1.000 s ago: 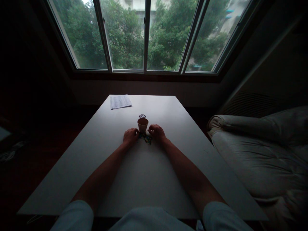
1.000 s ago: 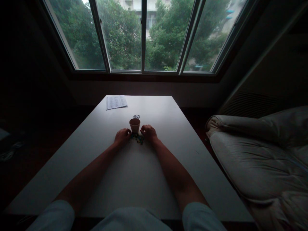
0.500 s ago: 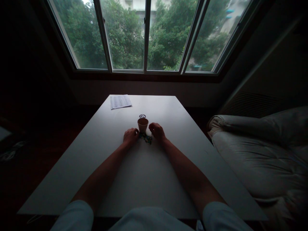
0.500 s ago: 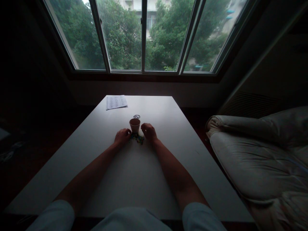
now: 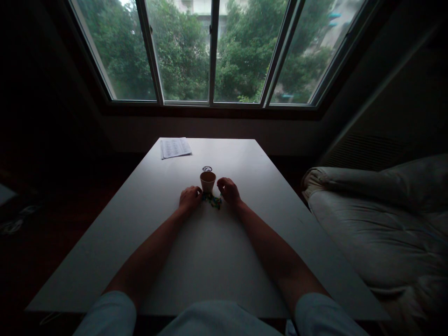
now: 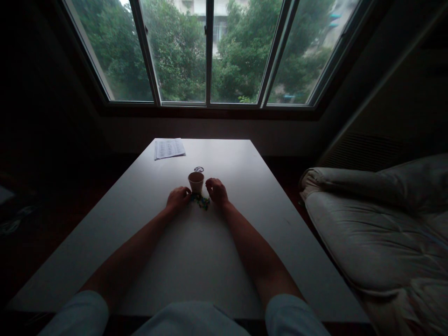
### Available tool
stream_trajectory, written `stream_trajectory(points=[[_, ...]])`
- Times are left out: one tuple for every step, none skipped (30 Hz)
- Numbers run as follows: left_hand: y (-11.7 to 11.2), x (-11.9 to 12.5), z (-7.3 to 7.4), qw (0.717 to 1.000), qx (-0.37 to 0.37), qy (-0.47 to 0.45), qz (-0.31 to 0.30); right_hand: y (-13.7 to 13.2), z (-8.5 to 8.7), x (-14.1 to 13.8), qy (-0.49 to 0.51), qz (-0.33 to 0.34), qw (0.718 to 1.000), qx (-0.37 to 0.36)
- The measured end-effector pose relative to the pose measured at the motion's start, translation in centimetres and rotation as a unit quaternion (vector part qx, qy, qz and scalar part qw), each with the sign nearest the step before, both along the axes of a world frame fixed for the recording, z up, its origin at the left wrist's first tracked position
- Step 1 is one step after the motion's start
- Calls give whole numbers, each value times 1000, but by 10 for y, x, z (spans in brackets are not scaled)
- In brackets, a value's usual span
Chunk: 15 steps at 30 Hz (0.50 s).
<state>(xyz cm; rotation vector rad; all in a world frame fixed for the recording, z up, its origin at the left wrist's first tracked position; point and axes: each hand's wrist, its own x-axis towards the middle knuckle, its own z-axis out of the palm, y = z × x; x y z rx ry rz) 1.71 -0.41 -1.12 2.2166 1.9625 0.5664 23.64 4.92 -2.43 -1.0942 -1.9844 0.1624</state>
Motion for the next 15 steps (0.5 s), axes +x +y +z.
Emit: stream_trajectory(points=[[0, 0, 0, 1000, 0, 0, -1, 0, 0, 0, 1, 2, 1000, 3], [0, 0, 0, 1000, 2, 0, -4, 0, 0, 0, 2, 3, 1000, 6], [0, 0, 0, 1000, 4, 0, -6, 0, 1, 0, 4, 2, 1000, 8], [0, 0, 0, 1000, 6, 0, -7, -1, 1, 0, 6, -1, 1000, 9], [0, 0, 0, 1000, 6, 1, -8, -1, 1, -1, 8, -4, 1000, 9], [0, 0, 0, 1000, 5, 1, -7, -2, 2, -1, 10, -7, 1000, 8], [0, 0, 0, 1000, 4, 1, -5, -2, 2, -1, 12, -10, 1000, 7], [0, 0, 0, 1000, 2, 1, -3, -3, 3, -1, 13, -11, 1000, 7], [0, 0, 0, 1000, 1, 0, -2, -4, 4, -1, 14, -12, 1000, 6], [0, 0, -1, 1000, 0, -1, -1, -4, 4, -1, 14, -12, 1000, 7], [0, 0, -1, 1000, 1, -2, -1, -5, 5, -1, 15, -12, 1000, 8], [0, 0, -1, 1000, 2, -3, -1, -5, 6, -1, 16, -13, 1000, 11], [0, 0, -1, 1000, 3, -4, -2, -6, 7, -1, 19, -12, 1000, 14], [0, 0, -1, 1000, 4, -5, -3, -7, 7, -1, 22, -12, 1000, 17], [0, 0, -1, 1000, 5, -6, -3, -7, 8, -2, 27, -10, 999, 20]])
